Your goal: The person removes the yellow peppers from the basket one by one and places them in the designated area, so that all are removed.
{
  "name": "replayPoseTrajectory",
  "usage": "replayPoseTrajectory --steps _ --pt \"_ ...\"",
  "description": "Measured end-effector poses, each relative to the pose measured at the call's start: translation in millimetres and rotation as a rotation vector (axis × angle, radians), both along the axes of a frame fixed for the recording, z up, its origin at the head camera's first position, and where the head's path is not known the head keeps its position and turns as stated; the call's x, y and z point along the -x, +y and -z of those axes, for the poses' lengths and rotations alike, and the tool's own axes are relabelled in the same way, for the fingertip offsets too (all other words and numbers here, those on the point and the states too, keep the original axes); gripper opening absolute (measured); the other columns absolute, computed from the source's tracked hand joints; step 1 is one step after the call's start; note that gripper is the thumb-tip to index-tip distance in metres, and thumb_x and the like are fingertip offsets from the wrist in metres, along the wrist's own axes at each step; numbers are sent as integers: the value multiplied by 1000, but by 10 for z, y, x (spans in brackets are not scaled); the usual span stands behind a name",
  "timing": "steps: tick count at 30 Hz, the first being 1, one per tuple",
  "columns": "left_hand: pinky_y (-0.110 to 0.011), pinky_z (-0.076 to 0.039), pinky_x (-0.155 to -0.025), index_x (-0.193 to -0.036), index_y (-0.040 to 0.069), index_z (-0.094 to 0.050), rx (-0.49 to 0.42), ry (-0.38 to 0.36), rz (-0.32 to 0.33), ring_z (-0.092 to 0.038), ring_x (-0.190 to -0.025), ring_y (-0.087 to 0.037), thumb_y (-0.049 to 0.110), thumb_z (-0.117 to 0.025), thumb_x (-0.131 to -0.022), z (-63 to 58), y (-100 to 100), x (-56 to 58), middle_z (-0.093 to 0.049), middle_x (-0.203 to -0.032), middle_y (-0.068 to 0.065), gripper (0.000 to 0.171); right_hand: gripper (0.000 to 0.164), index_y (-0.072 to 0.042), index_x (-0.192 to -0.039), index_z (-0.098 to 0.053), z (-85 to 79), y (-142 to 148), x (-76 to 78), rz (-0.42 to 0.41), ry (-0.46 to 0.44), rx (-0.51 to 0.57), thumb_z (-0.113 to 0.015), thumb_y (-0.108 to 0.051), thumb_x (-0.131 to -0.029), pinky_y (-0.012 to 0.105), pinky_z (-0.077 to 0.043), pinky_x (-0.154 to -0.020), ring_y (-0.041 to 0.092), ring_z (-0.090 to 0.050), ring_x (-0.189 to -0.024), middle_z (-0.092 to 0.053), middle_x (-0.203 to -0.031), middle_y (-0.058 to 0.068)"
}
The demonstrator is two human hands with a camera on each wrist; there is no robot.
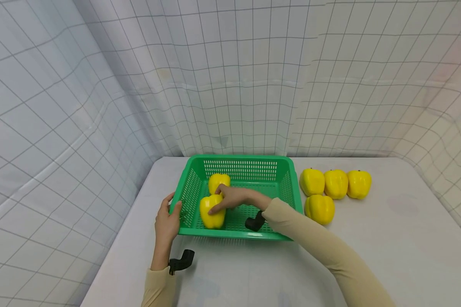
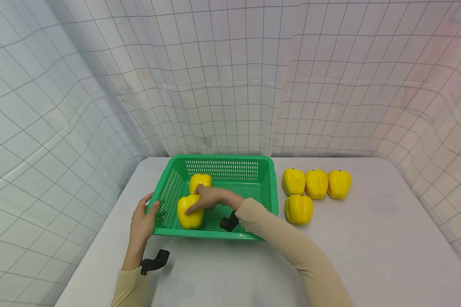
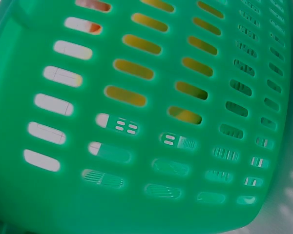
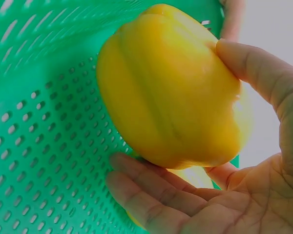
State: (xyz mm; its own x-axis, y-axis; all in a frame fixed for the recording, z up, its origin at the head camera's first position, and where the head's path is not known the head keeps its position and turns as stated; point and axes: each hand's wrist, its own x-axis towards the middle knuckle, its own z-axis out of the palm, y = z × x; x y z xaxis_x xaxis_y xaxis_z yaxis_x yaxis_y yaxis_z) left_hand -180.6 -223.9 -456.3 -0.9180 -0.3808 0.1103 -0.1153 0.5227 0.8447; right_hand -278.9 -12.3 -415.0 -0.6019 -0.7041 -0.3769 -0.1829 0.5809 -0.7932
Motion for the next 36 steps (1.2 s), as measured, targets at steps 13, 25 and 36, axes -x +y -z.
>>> replayPoseTrajectory --steps 13,25,36 --pt "-39 -44 -65 -142 3 -40 -2 7 9 -60 -88 -36 28 -47 -101 20 -9 -4 -60 -110 -27 49 63 -7 -128 -36 -176 91 -36 48 82 141 -72 -36 -84 35 -48 -80 21 -55 -90 -55 -104 8" --pt "-45 -44 -69 -143 5 -39 -9 1 18 -60 -90 -37 29 -47 -101 12 -10 -9 -59 -114 -27 49 63 -11 -129 -38 -273 253 -91 141 155 243 -72 -38 -84 34 -48 -81 20 -57 -95 -56 -112 7" --pt "-45 -44 -68 -143 5 -39 -4 3 24 -60 -89 -37 30 -47 -101 11 -13 -7 -59 -113 -27 49 59 -14 -130 -43 -305 403 -172 225 174 340 -72 -36 -84 36 -50 -77 27 -57 -98 -50 -117 12"
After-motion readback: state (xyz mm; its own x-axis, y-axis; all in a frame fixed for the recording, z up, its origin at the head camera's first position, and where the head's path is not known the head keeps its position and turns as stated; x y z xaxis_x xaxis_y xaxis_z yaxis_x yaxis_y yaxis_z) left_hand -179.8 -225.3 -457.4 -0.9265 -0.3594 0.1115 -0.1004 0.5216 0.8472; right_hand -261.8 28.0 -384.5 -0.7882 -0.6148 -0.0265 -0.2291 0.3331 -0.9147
